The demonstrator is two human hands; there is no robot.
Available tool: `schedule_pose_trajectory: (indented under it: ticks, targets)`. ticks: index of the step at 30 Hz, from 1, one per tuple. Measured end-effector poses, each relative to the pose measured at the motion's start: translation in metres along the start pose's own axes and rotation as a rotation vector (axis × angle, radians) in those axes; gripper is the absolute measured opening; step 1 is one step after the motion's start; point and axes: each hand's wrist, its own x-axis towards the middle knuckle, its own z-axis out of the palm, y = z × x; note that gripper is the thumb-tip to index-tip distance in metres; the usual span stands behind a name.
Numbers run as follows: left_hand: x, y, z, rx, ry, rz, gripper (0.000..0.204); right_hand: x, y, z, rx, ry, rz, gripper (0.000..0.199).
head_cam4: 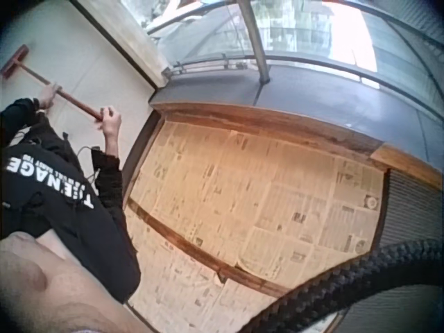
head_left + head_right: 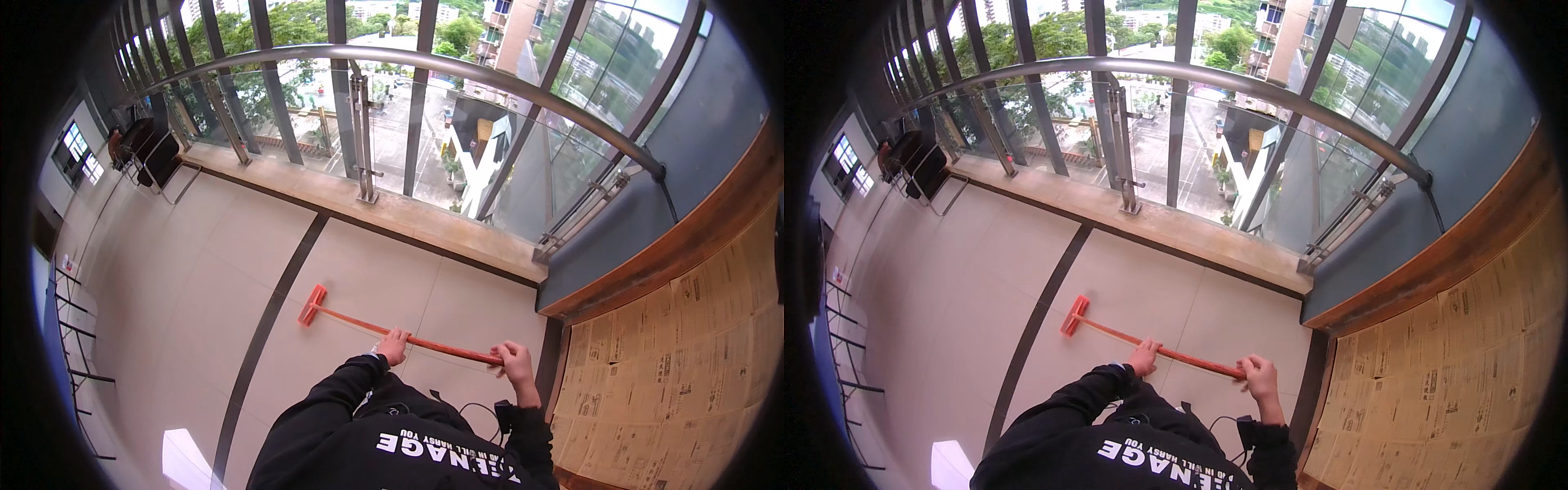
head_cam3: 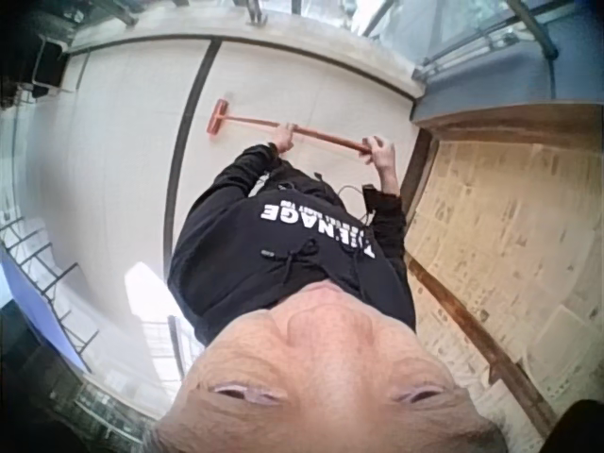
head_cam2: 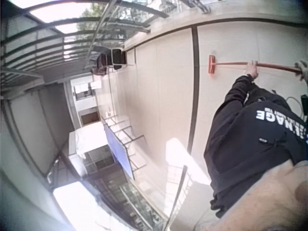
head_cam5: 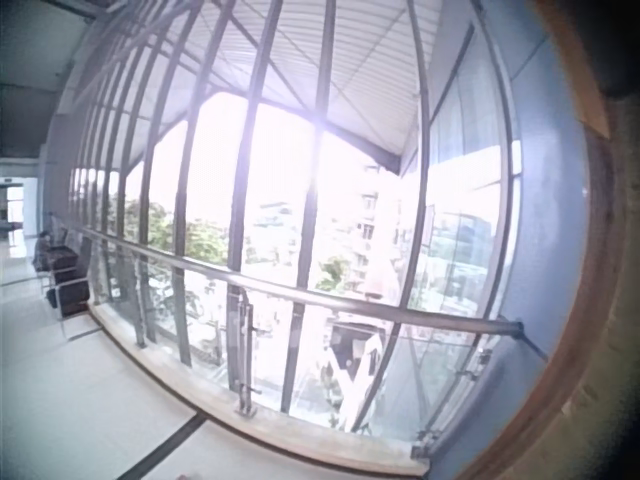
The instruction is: The person sweeps a tiled floor with an orange broom in a large indoor room. They move the broom back and forth across the floor, passing a blue table tennis table, chairs, and a desk. The person continues sweeping along the perimeter and center of the room.
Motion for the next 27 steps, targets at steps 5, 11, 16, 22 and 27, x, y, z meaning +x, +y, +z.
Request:
schedule_pose_trajectory:
  ticks: [5, 11, 16, 22, 27]
  targets:
    - [-0.008, 0.036, 0.02, 0.033, -0.167, 0.021, 0.055, -0.042, 0.008, -0.038, -0.127, -0.153, 0.171, 0.018]
    - [-0.006, 0.073, 0.017, -0.064, -0.208, 0.22, 0.05, -0.043, -0.014, -0.086, -0.146, -0.015, 0.127, 0.015]
    - [-0.006, 0.012, 0.008, -0.125, -0.171, 0.069, 0.048, 0.009, 0.0, -0.034, -0.18, -0.084, 0.135, 0.015]
    - [-0.037, -0.086, 0.009, 0.01, 0.008, -0.302, 0.051, 0.038, 0.012, 0.091, -0.082, -0.449, 0.163, 0.021]
    - [-0.034, -0.093, -0.009, 0.065, -0.137, -0.367, 0.062, 0.039, -0.012, 0.097, -0.107, -0.556, 0.108, 0.028]
